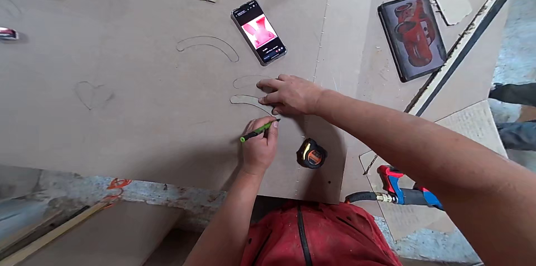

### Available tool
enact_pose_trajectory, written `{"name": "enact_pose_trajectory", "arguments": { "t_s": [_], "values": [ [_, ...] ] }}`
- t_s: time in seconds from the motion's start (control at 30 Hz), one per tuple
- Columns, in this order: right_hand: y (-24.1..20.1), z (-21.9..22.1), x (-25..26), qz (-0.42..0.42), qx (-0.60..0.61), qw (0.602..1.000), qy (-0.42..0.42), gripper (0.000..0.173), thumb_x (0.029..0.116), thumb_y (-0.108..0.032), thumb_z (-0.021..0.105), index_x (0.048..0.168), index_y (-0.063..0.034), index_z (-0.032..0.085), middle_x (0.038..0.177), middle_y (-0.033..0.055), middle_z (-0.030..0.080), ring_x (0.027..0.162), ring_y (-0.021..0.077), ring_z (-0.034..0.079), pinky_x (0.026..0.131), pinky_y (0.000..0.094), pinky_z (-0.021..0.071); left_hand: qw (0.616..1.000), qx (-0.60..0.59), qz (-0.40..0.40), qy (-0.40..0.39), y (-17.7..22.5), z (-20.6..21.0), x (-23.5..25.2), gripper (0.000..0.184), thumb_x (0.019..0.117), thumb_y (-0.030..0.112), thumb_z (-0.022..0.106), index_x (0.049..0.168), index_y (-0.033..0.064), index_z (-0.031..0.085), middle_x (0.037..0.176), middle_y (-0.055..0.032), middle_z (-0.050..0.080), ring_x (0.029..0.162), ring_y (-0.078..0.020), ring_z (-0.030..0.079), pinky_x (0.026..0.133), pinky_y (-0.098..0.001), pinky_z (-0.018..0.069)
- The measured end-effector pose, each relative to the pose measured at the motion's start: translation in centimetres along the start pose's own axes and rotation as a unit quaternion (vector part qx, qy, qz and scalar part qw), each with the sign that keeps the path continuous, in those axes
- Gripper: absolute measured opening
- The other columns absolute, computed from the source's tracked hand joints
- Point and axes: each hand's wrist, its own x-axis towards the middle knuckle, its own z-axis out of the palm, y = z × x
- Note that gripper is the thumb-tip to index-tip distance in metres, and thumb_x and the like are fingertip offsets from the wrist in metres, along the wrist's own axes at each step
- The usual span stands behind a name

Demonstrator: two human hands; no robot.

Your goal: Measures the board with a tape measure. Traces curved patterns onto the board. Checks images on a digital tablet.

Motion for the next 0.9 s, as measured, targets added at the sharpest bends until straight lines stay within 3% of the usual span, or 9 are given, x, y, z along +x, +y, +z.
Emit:
{"name": "enact_pose_trajectory", "arguments": {
  "t_s": [0.27,0.7,0.9],
  "values": [
    [-0.5,-0.5,0.0,0.002,-0.019,0.999,-0.025,0.041,0.1026,-0.039,0.060,0.142,-0.0287,0.062,0.165,-0.0007,0.038,0.130,0.0354,0.053,0.095,0.0544,0.0496,0.999,0.024,0.022,0.014,-0.6,-0.6,0.9,0.022,0.1043,0.024,0.058,0.107,0.0071,0.072,0.093,-0.0044,0.072,0.081,-0.0093,0.067,0.077,-0.0304,0.0586],
    [-0.6,-0.5,0.1,0.005,-0.035,0.999,-0.030,0.042,0.1031,-0.039,0.059,0.145,-0.0311,0.059,0.166,-0.0005,0.036,0.127,0.0361,0.055,0.093,0.0545,0.0516,0.992,0.074,0.003,0.102,-3.1,-3.5,4.4,0.026,0.1068,0.025,0.055,0.113,0.0038,0.070,0.093,-0.0083,0.073,0.080,-0.0124,0.069,0.076,-0.0327,0.0595],
    [-0.6,-0.5,0.2,0.001,-0.029,0.999,-0.030,0.041,0.1016,-0.037,0.063,0.142,-0.0294,0.062,0.165,0.0003,0.037,0.128,0.0364,0.055,0.093,0.0555,0.0516,0.998,0.054,0.027,0.035,-1.5,-2.2,3.0,0.026,0.1056,0.024,0.057,0.110,0.0039,0.072,0.101,-0.0095,0.073,0.087,-0.0152,0.071,0.083,-0.0362,0.0607]
  ]
}}
